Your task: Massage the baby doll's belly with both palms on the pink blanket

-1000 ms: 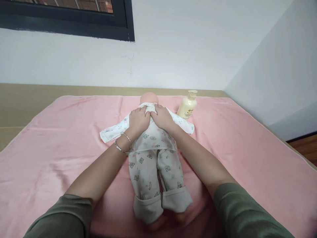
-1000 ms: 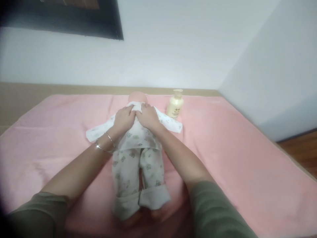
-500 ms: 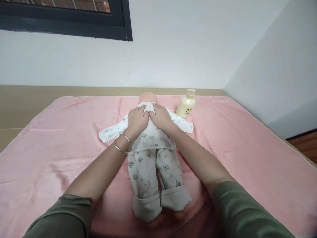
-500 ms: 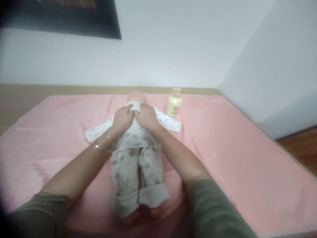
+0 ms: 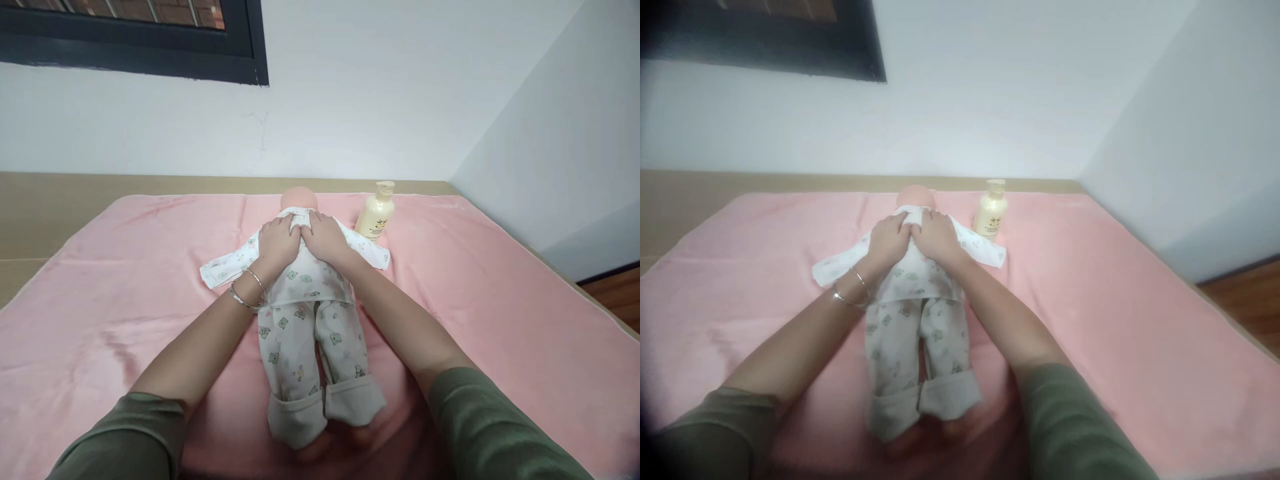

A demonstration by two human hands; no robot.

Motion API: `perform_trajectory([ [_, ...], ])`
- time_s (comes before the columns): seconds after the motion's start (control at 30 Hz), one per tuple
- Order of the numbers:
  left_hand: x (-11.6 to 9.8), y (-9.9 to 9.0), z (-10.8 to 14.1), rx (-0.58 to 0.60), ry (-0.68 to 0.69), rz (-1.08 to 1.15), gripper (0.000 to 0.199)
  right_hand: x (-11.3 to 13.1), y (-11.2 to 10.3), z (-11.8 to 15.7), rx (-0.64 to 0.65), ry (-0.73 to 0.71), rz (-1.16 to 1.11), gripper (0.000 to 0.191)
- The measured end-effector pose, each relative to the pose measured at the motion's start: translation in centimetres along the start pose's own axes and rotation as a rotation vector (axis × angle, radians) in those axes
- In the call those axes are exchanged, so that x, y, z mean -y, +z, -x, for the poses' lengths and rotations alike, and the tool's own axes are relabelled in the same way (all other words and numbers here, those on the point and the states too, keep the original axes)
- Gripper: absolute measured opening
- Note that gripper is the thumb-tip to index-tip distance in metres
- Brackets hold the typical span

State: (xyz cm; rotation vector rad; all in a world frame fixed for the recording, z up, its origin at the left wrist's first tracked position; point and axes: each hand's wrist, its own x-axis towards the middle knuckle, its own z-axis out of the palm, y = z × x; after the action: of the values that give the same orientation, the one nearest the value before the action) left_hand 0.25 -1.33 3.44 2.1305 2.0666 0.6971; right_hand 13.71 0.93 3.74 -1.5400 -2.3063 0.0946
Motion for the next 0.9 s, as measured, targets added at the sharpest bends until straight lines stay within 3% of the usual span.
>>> perform_trajectory([
  [0.23,-0.2,-0.1,0.1,0.012,0.017,-0.032,0.056,0.2,-0.6,0.1,0.044,0.006,0.016,0.056],
  [0.43,-1.2,-0.9,0.9,0.025,0.031,-0.136,0.049,-1.1,-1.3,-0.2,0.086,-0.001,-0.120,0.055],
  [0.63,-2.7,-1.7,2.3,0.043,0.131,-0.200,0.040,-2.0,-1.7,-0.5,0.128,0.009,-0.146,0.055],
  [0.77,-2.0,-2.4,1.4,0.119,0.177,-0.121,0.038,-0.8,-2.3,0.3,0.172,-0.082,0.003,0.061],
  [0.9,-0.5,-2.8,-0.3,0.177,0.080,-0.007,0.040,1.5,-2.5,2.0,0.168,-0.157,0.161,0.057],
])
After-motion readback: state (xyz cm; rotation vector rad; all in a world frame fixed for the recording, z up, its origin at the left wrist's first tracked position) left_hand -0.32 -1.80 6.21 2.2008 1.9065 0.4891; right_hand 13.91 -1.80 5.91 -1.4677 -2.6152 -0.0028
